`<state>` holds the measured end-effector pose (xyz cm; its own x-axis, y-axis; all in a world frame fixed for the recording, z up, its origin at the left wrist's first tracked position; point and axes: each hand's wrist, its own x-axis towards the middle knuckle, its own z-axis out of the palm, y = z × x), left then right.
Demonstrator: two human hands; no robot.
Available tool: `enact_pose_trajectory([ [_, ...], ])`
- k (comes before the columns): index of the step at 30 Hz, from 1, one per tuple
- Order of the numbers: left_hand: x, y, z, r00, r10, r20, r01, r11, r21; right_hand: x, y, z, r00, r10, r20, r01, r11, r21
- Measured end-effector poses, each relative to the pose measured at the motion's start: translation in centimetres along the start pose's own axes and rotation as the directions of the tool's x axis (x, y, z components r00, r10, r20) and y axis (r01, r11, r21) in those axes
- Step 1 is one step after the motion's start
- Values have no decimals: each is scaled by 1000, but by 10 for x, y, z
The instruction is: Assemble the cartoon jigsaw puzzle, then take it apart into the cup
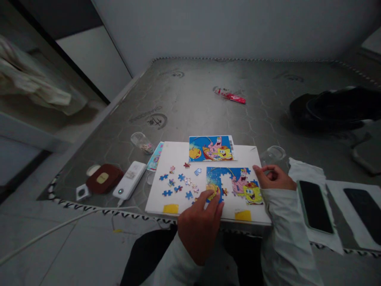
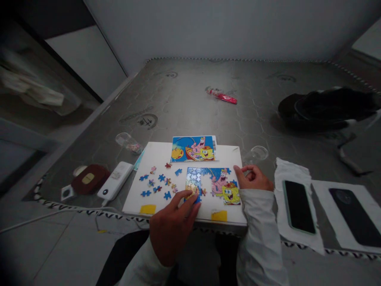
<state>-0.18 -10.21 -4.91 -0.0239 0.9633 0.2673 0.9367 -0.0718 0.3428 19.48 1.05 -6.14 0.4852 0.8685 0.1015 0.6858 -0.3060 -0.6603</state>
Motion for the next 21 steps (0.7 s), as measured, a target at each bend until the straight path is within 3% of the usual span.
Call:
enact_pose_trajectory([
  [9,1,-2,-8,997,-72,18,74,995,-73,4,9,3,999,1,35,-1,1000,9],
  [17,19,-43,-43,955,-290,55,283,952,115,3,4,1,998,40,38,-40,999,-6],
  [21,32,-61,-56,943,-317,98,303,943,137,1,0,-1,998,46,34,-46,999,11],
])
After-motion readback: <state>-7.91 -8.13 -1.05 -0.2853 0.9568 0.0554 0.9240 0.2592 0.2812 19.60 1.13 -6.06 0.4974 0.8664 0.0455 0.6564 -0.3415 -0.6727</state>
